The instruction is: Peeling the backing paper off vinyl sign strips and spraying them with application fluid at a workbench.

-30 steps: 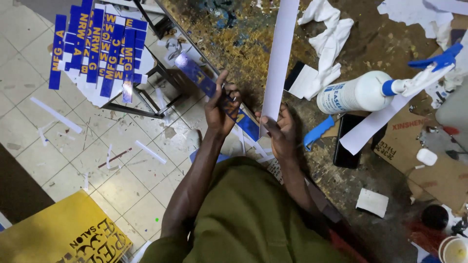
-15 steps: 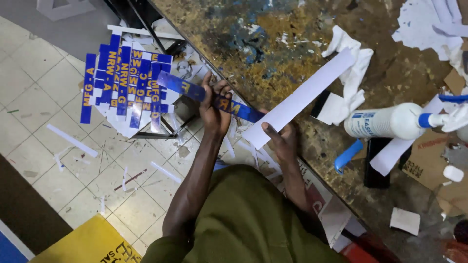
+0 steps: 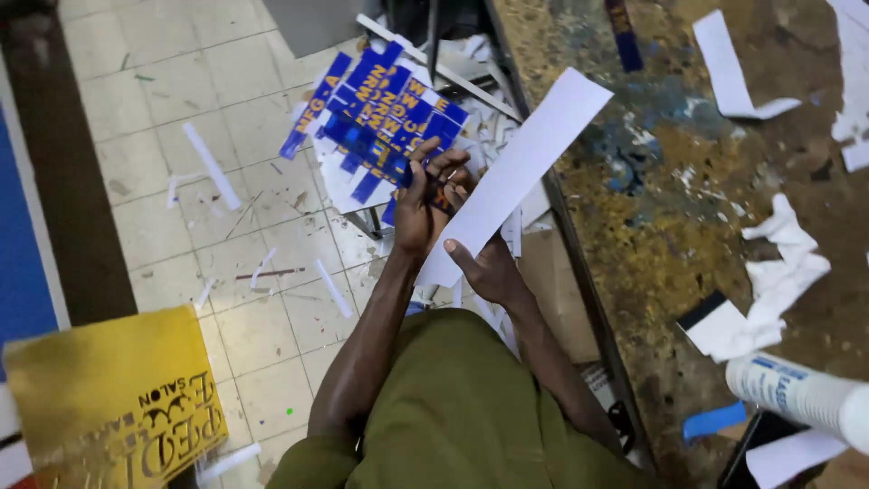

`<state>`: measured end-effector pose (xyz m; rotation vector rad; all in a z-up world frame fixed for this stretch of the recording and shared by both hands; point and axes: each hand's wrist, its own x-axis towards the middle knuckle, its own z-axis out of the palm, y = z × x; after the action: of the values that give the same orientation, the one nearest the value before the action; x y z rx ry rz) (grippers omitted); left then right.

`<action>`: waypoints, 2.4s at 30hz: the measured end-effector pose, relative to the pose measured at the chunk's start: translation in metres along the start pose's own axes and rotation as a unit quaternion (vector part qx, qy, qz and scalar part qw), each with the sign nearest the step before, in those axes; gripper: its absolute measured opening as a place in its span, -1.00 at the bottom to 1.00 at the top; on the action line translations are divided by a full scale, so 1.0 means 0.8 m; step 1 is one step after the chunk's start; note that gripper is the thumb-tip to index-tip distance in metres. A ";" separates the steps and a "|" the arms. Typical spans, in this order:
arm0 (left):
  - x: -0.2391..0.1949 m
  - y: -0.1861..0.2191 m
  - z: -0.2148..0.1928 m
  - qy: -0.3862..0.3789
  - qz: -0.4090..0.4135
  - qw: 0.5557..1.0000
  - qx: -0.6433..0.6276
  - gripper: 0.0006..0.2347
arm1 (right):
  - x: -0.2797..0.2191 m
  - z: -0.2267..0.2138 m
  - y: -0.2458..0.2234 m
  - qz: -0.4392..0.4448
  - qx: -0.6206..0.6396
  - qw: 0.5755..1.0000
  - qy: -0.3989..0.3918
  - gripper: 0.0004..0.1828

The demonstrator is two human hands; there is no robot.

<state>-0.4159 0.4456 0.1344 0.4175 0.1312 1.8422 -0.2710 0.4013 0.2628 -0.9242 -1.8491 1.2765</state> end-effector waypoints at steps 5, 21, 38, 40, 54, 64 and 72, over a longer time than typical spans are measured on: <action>-0.035 0.072 0.009 0.101 0.099 0.988 0.067 -0.58 | 0.009 0.044 -0.032 -0.056 -0.125 0.979 -0.149 -0.21; -0.217 0.086 0.079 0.188 0.383 0.895 0.132 -0.56 | -0.157 -0.085 0.286 0.234 0.280 0.931 -0.005 -0.83; -0.080 0.020 0.079 0.037 0.192 0.981 -0.015 -0.51 | -0.108 -0.142 0.275 0.046 0.607 0.793 -0.038 -0.85; -0.061 0.017 0.072 0.026 0.181 0.982 -0.037 -0.51 | -0.085 -0.130 0.239 0.034 0.589 0.806 -0.032 -0.82; 0.006 0.009 0.067 -0.045 0.100 0.992 -0.057 -0.43 | -0.018 -0.095 0.123 0.015 0.482 0.874 0.063 -0.59; 0.019 0.017 0.070 -0.085 -0.050 0.995 0.030 -0.44 | -0.028 -0.156 0.137 0.058 0.377 0.896 0.229 -0.51; 0.016 0.032 0.063 -0.067 -0.026 0.997 0.030 -0.42 | -0.051 -0.191 0.148 0.079 0.335 0.895 0.285 -0.51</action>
<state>-0.4250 0.4437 0.1915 0.5730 0.1057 1.7563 -0.1011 0.4666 0.1861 -0.9254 -0.8033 1.4061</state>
